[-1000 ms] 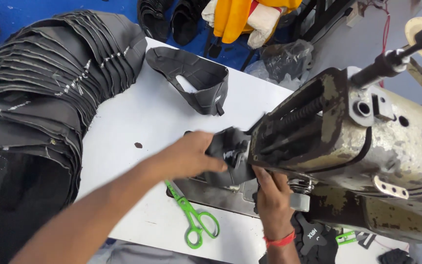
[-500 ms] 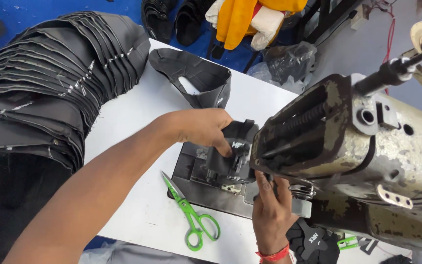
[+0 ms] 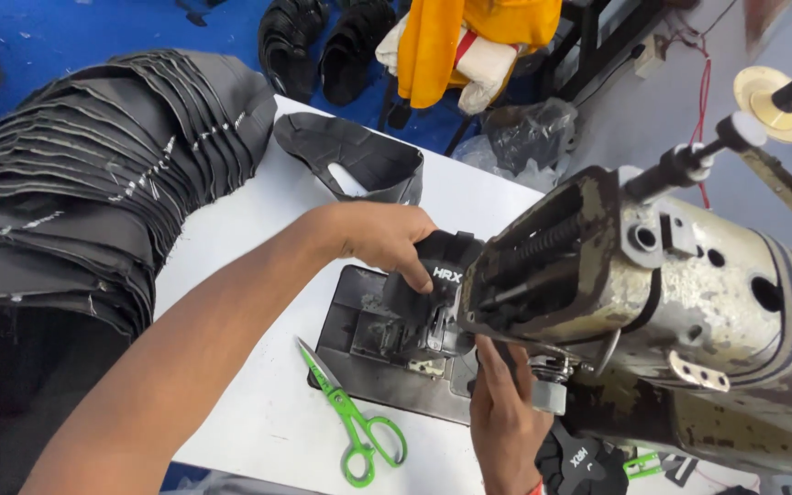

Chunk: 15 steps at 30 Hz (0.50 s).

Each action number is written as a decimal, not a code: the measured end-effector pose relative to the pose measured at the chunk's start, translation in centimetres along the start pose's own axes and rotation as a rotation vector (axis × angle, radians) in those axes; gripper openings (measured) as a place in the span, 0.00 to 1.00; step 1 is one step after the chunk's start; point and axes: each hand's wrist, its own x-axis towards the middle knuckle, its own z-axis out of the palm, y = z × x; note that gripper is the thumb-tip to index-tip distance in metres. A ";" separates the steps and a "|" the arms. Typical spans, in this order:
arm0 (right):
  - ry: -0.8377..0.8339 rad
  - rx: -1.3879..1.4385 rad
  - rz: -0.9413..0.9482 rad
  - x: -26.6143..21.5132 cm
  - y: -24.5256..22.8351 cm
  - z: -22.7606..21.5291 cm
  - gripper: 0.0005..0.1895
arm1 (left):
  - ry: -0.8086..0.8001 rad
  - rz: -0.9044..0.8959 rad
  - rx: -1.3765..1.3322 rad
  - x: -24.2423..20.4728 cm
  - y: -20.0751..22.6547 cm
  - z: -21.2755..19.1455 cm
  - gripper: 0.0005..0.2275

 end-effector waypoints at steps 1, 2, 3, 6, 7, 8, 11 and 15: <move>0.034 0.055 0.035 -0.3 -0.4 -0.1 0.19 | 0.037 -0.017 -0.077 -0.6 0.0 0.3 0.11; 0.068 0.110 0.069 -0.6 -0.8 -0.3 0.16 | 0.074 -0.035 -0.154 -1.2 0.0 0.5 0.11; 0.068 0.114 0.069 -1.2 -0.4 0.3 0.16 | 0.076 -0.038 -0.153 -1.6 0.0 1.1 0.11; -0.082 0.424 0.581 -2.4 0.8 1.9 0.11 | 0.248 -0.047 -0.325 -2.5 -1.0 2.8 0.16; -0.157 0.583 0.768 -2.3 1.2 2.6 0.11 | 0.328 -0.050 -0.395 -2.3 -2.0 3.4 0.19; -0.233 0.742 0.957 -2.2 1.7 3.2 0.16 | 0.409 -0.052 -0.466 -2.1 -3.1 4.0 0.21; -0.010 1.443 0.852 1.2 0.9 4.9 0.18 | 0.431 -0.024 -0.646 -3.6 -3.5 5.0 0.20; -0.018 1.431 0.814 2.8 0.2 5.3 0.18 | 0.451 -0.035 -0.632 -4.8 -4.6 5.9 0.23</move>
